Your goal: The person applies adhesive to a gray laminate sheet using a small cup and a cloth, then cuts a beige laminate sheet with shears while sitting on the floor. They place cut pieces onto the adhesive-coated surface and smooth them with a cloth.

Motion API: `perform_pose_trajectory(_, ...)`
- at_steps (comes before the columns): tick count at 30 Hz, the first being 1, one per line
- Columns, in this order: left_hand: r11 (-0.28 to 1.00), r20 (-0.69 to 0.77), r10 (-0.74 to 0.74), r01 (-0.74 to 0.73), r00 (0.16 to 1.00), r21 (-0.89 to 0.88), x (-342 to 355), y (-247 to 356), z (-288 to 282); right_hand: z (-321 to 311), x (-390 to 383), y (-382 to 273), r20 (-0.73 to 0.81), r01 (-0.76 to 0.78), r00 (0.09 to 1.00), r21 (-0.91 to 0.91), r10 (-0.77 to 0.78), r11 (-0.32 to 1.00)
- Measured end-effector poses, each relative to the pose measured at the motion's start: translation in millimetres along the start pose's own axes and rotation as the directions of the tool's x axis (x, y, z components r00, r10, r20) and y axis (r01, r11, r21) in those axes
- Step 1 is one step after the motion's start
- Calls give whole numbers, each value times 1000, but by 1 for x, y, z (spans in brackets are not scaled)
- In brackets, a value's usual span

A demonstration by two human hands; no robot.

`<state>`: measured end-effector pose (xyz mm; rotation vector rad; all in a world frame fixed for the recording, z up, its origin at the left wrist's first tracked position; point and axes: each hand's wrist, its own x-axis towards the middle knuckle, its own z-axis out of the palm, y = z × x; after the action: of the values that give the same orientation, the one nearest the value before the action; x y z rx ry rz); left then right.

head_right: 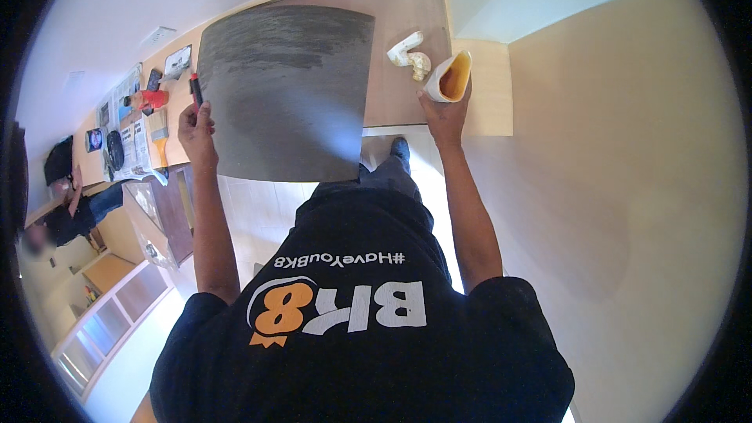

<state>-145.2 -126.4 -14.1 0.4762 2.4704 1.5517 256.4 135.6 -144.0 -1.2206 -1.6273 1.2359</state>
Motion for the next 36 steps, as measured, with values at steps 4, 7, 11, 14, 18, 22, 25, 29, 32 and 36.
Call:
perform_pose_trajectory(4,998,-142,53,-48,988,35,27,-35,-43,5,-45,1,-231,-60,973,-229,6,972)
perform_pose_trajectory(7,960,-181,177,-130,967,247,53,-70,-78,16,-80,-7,-261,-198,957,-263,128,944)
perform_pose_trajectory(11,929,-177,149,-77,973,362,87,-126,-114,31,-82,-15,-162,-159,981,-370,105,915)
perform_pose_trajectory(14,894,-163,118,-33,980,447,110,-165,-133,37,-62,-19,-107,-166,985,-427,133,889)
perform_pose_trajectory(18,854,-95,100,-37,990,518,143,-200,-147,65,-38,-32,-15,22,999,-389,-30,921)
perform_pose_trajectory(22,754,45,158,-150,986,639,156,-218,-142,107,-6,-41,-42,187,964,-588,-261,787)
perform_pose_trajectory(25,691,28,168,-139,985,710,159,-223,-134,122,13,-36,-136,69,960,-730,-243,680)
perform_pose_trajectory(29,645,62,100,-113,993,756,161,-221,-134,111,23,-25,-180,-23,978,-594,-105,804)
perform_pose_trajectory(32,625,122,101,-158,987,764,160,-220,-139,104,27,-21,-127,2,987,-621,-103,784)
perform_pose_trajectory(36,747,120,44,-112,992,655,160,-221,-138,102,29,-22,-107,10,989,-651,-104,759)
